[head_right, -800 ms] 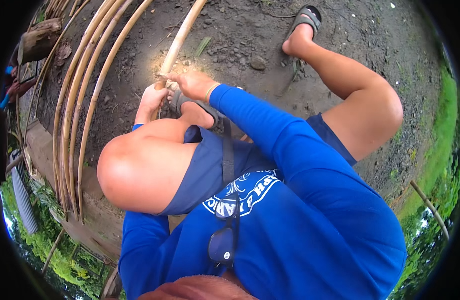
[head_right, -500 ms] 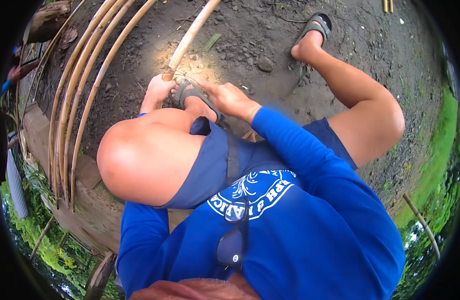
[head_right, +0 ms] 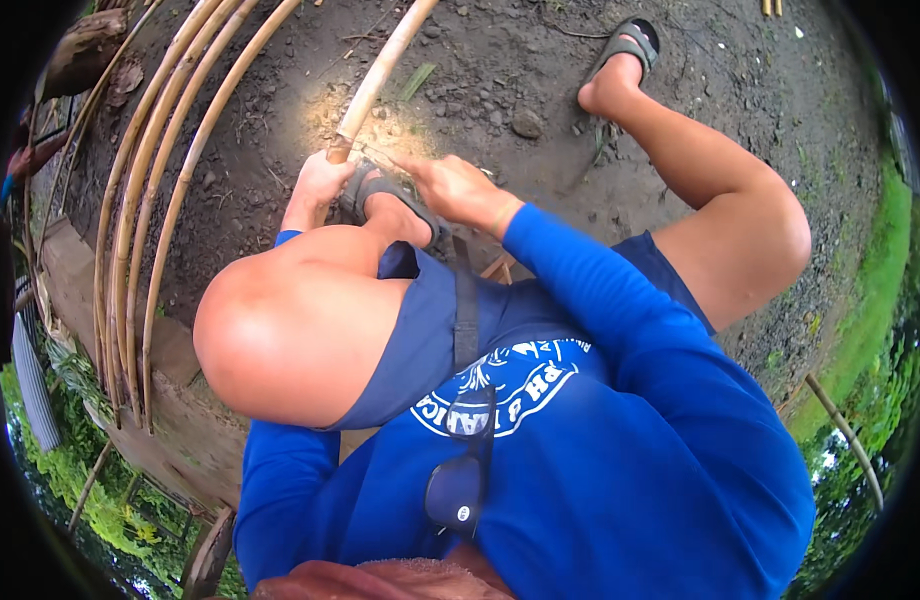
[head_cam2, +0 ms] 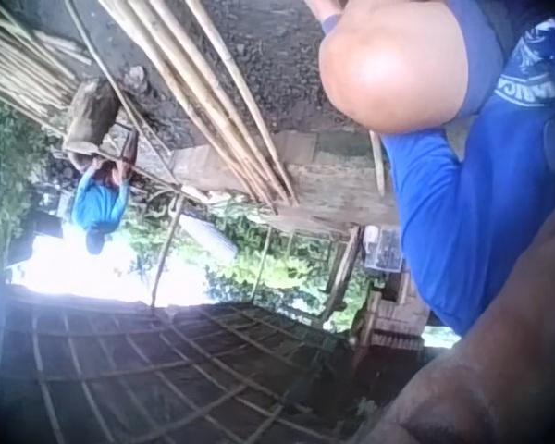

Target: The person shaves a bamboo pole with a knife, holding the wood against their leg and repeatedly pulling the blade along the surface to smooth the exterior.

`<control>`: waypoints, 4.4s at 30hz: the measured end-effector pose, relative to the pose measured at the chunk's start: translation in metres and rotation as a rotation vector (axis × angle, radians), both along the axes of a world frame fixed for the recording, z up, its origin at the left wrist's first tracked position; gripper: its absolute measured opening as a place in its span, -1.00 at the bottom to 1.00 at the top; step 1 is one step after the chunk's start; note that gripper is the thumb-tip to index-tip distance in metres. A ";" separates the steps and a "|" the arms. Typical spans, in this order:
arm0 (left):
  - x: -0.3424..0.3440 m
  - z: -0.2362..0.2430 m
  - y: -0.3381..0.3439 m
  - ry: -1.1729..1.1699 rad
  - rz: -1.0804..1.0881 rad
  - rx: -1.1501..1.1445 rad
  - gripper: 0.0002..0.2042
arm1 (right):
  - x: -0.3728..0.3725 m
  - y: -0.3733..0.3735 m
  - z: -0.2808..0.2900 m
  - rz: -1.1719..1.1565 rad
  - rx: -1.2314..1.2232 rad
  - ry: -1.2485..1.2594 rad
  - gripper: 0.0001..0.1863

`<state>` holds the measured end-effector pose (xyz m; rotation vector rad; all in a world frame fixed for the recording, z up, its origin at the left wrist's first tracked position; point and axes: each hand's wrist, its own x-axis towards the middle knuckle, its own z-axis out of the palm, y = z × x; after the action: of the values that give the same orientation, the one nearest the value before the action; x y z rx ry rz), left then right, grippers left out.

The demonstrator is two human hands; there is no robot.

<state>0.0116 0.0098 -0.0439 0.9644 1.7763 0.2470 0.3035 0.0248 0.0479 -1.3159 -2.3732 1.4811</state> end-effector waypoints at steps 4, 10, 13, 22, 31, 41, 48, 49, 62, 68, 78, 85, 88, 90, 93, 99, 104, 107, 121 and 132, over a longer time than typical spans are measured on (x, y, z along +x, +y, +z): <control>0.001 0.013 -0.001 -0.013 0.054 -0.082 -0.69 | -0.075 0.038 -0.022 0.018 0.110 0.144 -0.47; 0.002 0.019 -0.003 -0.079 0.038 -0.025 -0.81 | 0.014 -0.015 -0.004 -0.021 0.029 0.062 -0.46; 0.010 0.028 0.003 -0.196 0.086 -0.056 -0.83 | -0.002 0.001 0.000 -0.011 0.017 0.033 -0.45; -0.005 0.023 0.002 -0.338 0.063 -0.094 -0.86 | 0.020 -0.018 -0.010 -0.017 0.043 0.088 -0.48; 0.007 0.022 -0.009 -0.501 0.094 -0.141 -0.81 | -0.039 0.009 -0.031 -0.006 0.098 0.117 -0.47; 0.009 0.023 0.003 -0.573 0.128 -0.137 -0.84 | -0.046 0.033 -0.037 -0.006 0.152 0.095 -0.50; 0.004 0.019 -0.009 -0.542 0.066 -0.127 -0.82 | 0.030 -0.018 0.010 0.003 0.037 0.059 -0.42; 0.005 0.019 -0.008 -0.541 0.068 -0.127 -0.82 | 0.023 -0.012 0.012 0.014 0.018 0.030 -0.43; 0.003 0.028 -0.019 -0.312 0.108 -0.017 -0.54 | -0.039 0.056 0.001 -0.038 -0.490 0.059 -0.47; 0.030 0.016 -0.026 -0.267 0.192 0.148 -0.56 | -0.033 0.042 -0.036 0.044 -0.018 0.106 -0.44; 0.028 0.004 -0.001 -0.040 -0.111 -0.073 -0.67 | 0.031 -0.001 0.001 -0.019 0.059 0.019 -0.49; 0.000 -0.019 -0.040 -0.179 0.142 0.137 -0.70 | -0.018 -0.001 -0.012 0.037 0.135 0.185 -0.49; 0.014 -0.008 -0.022 -0.210 0.091 0.127 -0.77 | 0.045 -0.017 0.007 0.018 0.048 0.044 -0.48; 0.017 0.004 -0.016 -0.288 0.068 -0.017 -0.80 | 0.032 -0.008 0.008 0.018 0.086 0.022 -0.48; 0.016 0.018 -0.010 -0.420 0.107 -0.052 -0.83 | -0.039 0.030 -0.020 0.070 0.219 0.090 -0.48; 0.013 0.020 -0.024 -0.401 0.087 -0.093 -0.88 | 0.038 -0.015 0.014 0.083 0.128 0.029 -0.42; 0.015 0.024 -0.007 -0.425 0.097 -0.076 -0.88 | -0.026 0.031 -0.016 0.091 0.206 0.088 -0.50; 0.013 0.024 -0.008 -0.492 0.083 -0.039 -0.87 | -0.029 0.026 -0.027 0.101 0.255 0.112 -0.49; 0.009 0.028 -0.025 -0.436 0.084 -0.037 -0.87 | -0.001 0.010 -0.014 0.075 0.146 0.123 -0.48; 0.012 0.031 -0.019 -0.523 0.106 -0.051 -0.89 | -0.008 0.017 -0.016 0.101 0.196 0.133 -0.46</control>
<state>0.0234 -0.0090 -0.0129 0.6896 1.3443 0.4724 0.2954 0.0416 0.0321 -1.0360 -2.4568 1.2751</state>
